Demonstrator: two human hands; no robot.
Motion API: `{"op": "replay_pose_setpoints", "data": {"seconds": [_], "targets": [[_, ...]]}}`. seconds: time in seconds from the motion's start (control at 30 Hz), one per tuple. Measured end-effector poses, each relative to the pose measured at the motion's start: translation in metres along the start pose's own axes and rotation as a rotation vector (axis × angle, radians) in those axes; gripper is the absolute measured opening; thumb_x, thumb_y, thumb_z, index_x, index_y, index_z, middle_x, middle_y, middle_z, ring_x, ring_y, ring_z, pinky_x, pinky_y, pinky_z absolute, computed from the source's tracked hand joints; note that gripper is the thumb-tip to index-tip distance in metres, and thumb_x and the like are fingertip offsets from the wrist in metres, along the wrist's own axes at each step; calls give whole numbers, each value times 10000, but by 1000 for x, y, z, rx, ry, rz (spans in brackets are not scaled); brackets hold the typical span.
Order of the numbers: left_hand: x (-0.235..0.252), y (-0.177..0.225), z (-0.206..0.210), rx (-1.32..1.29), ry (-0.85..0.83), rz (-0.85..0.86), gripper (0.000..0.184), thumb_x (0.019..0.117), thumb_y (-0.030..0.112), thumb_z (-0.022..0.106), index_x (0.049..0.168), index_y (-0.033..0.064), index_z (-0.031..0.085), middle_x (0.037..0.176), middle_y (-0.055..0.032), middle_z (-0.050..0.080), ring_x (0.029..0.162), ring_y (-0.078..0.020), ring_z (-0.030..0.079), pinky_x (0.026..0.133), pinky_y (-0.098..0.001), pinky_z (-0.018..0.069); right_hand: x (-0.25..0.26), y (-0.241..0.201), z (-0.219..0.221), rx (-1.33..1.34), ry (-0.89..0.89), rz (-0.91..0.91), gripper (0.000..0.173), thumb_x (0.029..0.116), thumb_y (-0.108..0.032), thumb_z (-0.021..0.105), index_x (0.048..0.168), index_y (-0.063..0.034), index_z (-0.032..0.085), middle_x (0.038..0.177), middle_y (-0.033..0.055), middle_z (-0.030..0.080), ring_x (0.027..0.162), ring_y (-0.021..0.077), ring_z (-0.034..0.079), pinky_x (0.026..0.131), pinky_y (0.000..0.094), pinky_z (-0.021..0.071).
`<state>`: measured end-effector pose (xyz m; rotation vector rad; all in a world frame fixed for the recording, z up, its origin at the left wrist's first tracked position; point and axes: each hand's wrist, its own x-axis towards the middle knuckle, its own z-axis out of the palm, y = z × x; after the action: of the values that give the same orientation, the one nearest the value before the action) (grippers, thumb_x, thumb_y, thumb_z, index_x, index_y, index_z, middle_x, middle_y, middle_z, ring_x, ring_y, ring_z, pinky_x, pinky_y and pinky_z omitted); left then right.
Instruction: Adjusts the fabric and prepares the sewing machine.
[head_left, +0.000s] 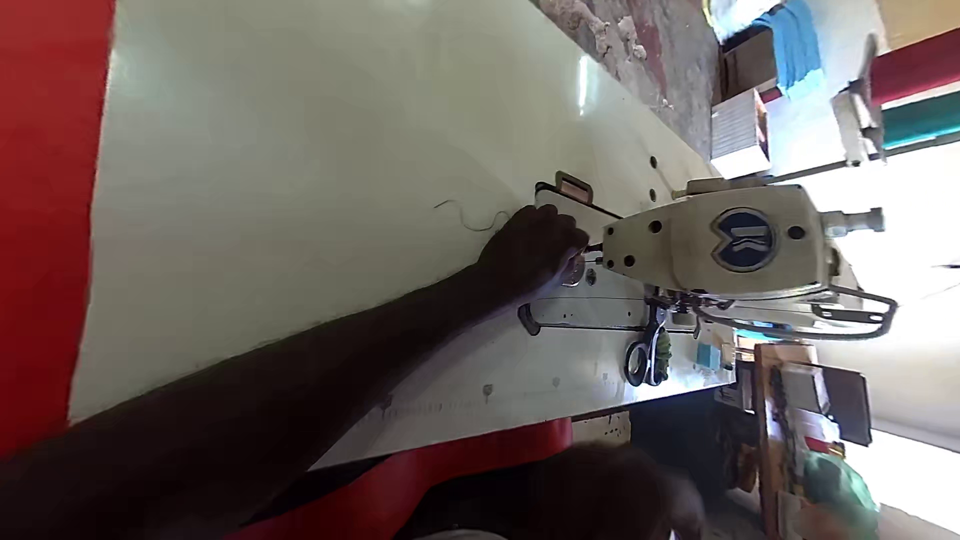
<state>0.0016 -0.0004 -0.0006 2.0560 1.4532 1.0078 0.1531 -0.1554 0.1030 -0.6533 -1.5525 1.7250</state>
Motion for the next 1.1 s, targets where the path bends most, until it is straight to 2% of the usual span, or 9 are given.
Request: {"op": "replay_pose_setpoints", "data": {"seconds": [0.1, 0.17, 0.2, 0.23, 0.3, 0.43, 0.57, 0.87, 1.1], "targets": [[-1, -2, 0, -1, 25, 10, 179, 1009, 220, 590, 965, 129, 738, 944, -66, 686, 969, -271, 652, 835, -440, 523, 11, 26, -67, -224, 532, -24, 351, 1023, -402, 535, 741, -246, 674, 609, -99, 581, 508, 34, 540, 487, 219, 472], [0, -1, -1, 0, 3, 12, 176, 1012, 215, 585, 969, 131, 734, 948, -63, 678, 973, -266, 638, 832, -426, 506, 22, 46, -105, -384, 653, 19, 240, 1036, -287, 509, 878, -224, 678, 718, -71, 651, 600, 68, 616, 561, 254, 544], [1, 0, -1, -2, 3, 17, 171, 1008, 210, 590, 964, 126, 733, 946, -66, 676, 966, -270, 635, 821, -427, 500, 30, 54, -120, -461, 627, 45, 138, 1030, -208, 536, 1010, -177, 668, 819, -39, 689, 676, 93, 661, 618, 280, 587], [1, -1, -1, -5, 4, 20, 168, 1005, 207, 594, 960, 123, 732, 943, -69, 675, 963, -275, 636, 815, -432, 501, 40, 61, -131, -535, 595, 70, 140, 1010, -136, 590, 1127, -114, 663, 911, -3, 709, 729, 112, 684, 642, 290, 608], [1, 0, -5, -18, -25, 12, 153, 1001, 205, 615, 974, 113, 734, 956, -77, 674, 974, -283, 632, 824, -442, 498, 62, 66, -143, -708, 518, 103, 226, 986, -111, 656, 1209, -75, 660, 999, 10, 720, 743, 97, 688, 597, 258, 598], [1, 0, -5, -3, -35, 14, 116, 978, 214, 656, 968, 125, 730, 950, -70, 665, 963, -282, 629, 812, -438, 497, 92, 62, -150, -703, 460, 211, 85, 959, -88, 701, 1041, -67, 710, 815, -14, 731, 608, 56, 658, 513, 229, 568], [1, -1, -4, -15, -27, 8, 123, 983, 226, 650, 952, 140, 732, 927, -50, 653, 944, -261, 619, 808, -425, 494, 100, 64, -145, -698, 471, 219, 109, 929, -104, 752, 1033, -81, 730, 755, 8, 715, 533, 68, 619, 443, 216, 519], [1, 0, -4, -5, -32, 13, 123, 984, 227, 647, 967, 139, 733, 920, -46, 658, 939, -257, 620, 796, -418, 486, 99, 70, -143, -736, 533, 184, 61, 933, -108, 729, 978, -68, 737, 676, 4, 667, 472, 67, 555, 410, 217, 470], [1, 1, -4, 11, -55, 10, 120, 978, 228, 657, 976, 136, 734, 933, -49, 661, 957, -265, 620, 806, -423, 487, 90, 66, -136, -802, 548, 224, 68, 942, -119, 722, 990, -77, 744, 690, 5, 674, 480, 74, 565, 429, 231, 495]]}}
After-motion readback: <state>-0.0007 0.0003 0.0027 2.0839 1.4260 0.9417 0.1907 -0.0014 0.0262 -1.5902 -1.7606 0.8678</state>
